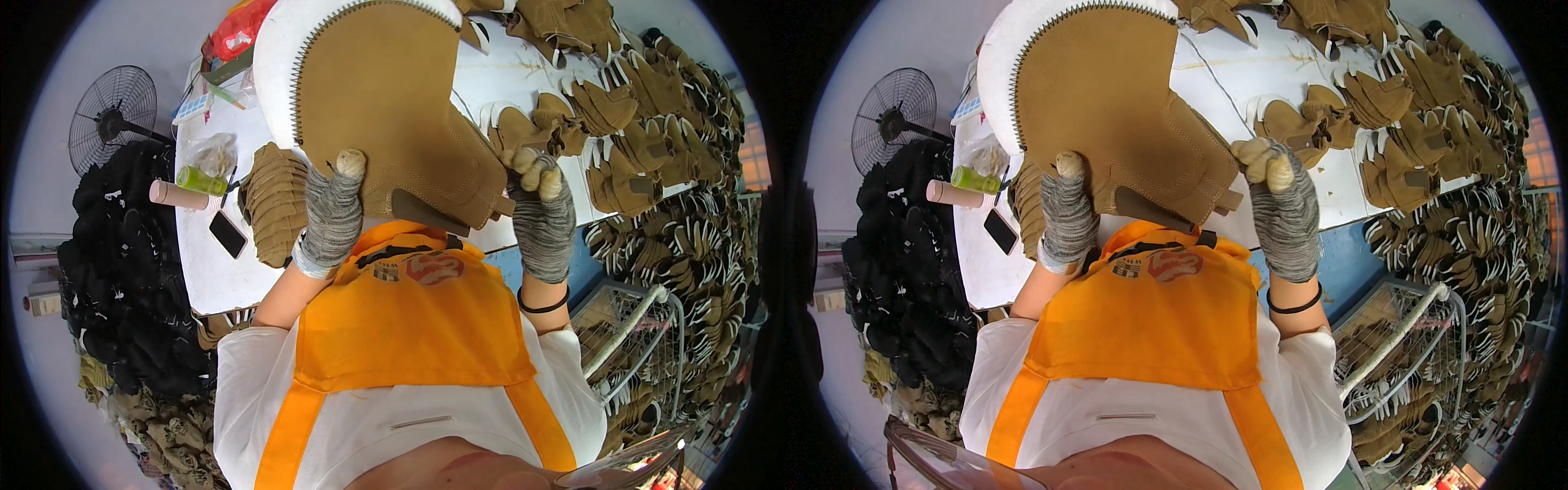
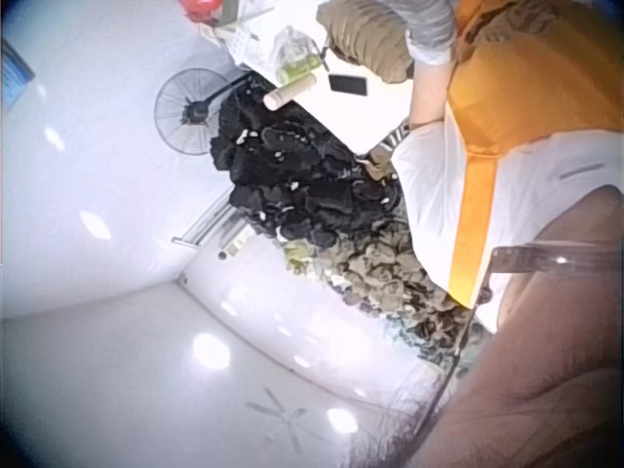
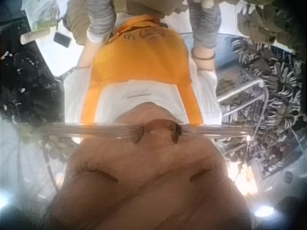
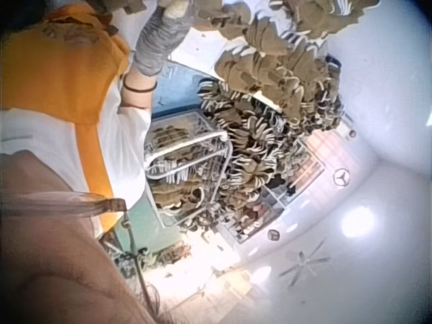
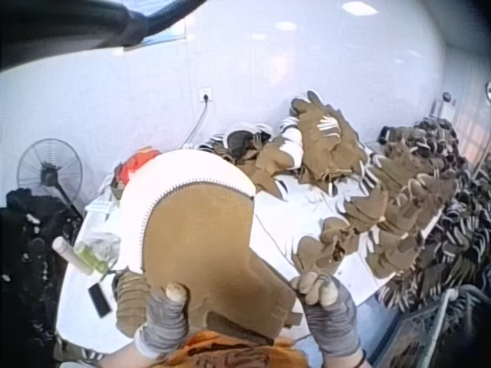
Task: The person picks up a brown boot upper, turns it over to inspect the interior heel, uses a pair of snips to trim away small pieces of excess material, and sets the trimmed component onto a stack.
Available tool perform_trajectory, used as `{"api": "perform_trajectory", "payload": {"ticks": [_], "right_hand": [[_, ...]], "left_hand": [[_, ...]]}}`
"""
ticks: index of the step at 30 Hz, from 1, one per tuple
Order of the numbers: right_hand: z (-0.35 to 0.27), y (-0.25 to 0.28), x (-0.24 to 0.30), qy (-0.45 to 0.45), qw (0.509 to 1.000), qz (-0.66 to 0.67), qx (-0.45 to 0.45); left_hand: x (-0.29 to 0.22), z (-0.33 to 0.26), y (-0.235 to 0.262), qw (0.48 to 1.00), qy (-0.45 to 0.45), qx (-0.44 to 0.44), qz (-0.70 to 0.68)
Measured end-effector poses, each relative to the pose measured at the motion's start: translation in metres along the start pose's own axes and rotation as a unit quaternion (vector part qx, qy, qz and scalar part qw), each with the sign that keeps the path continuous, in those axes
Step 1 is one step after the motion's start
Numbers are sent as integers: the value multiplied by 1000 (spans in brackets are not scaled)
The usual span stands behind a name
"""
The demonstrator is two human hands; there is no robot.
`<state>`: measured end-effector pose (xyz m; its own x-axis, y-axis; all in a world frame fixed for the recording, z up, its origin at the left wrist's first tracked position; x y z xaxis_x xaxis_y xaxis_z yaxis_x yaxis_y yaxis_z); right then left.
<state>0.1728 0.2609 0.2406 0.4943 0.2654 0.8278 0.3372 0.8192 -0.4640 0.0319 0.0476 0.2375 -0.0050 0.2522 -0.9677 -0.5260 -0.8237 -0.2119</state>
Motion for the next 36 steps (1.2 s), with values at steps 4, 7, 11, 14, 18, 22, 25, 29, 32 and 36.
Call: {"api": "perform_trajectory", "payload": {"ticks": [4, 7, 11, 14, 18, 22, 25, 29, 32, 36], "right_hand": [[1, 0, -10, 42, 999, 3, -7], [2, -10, -12, 6, 999, -48, 11], [-2, -21, -29, 98, 981, -135, 97], [4, -27, -30, 116, 978, -151, 81], [13, -25, -30, 21, 998, -49, -38], [21, -22, -23, 48, 989, -108, -86], [22, -29, -13, 57, 982, -148, -98], [23, -26, -13, 42, 977, -193, -81], [26, -24, -13, 54, 979, -185, -65], [25, -21, -21, 35, 989, -126, -71]], "left_hand": [[-7, 2, -12, 1000, -17, 0, -8], [-15, 2, -21, 996, 38, 8, -77], [-16, 5, -34, 986, 77, 29, -144], [-9, 7, -42, 980, 105, 49, -164], [-11, 7, -49, 965, 129, 87, -211], [3, 10, -37, 984, 91, 129, -88], [5, 11, -32, 968, -52, 141, 199], [-4, 10, -35, 975, -24, 125, 181], [-10, 10, -39, 990, 15, 108, 87], [-4, 13, -35, 994, 41, 84, 56]]}}
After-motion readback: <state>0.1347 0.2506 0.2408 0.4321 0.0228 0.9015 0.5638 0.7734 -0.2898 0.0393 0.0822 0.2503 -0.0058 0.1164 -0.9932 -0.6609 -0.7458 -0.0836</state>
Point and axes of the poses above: each hand's wrist, its own z-axis towards the middle knuckle, its own y-axis out of the back of the hand, x = y × z, the point moved 3 cm from there along z, towards the middle knuckle, and after that the axes turned 4 degrees about y, right-handed, at the moved point
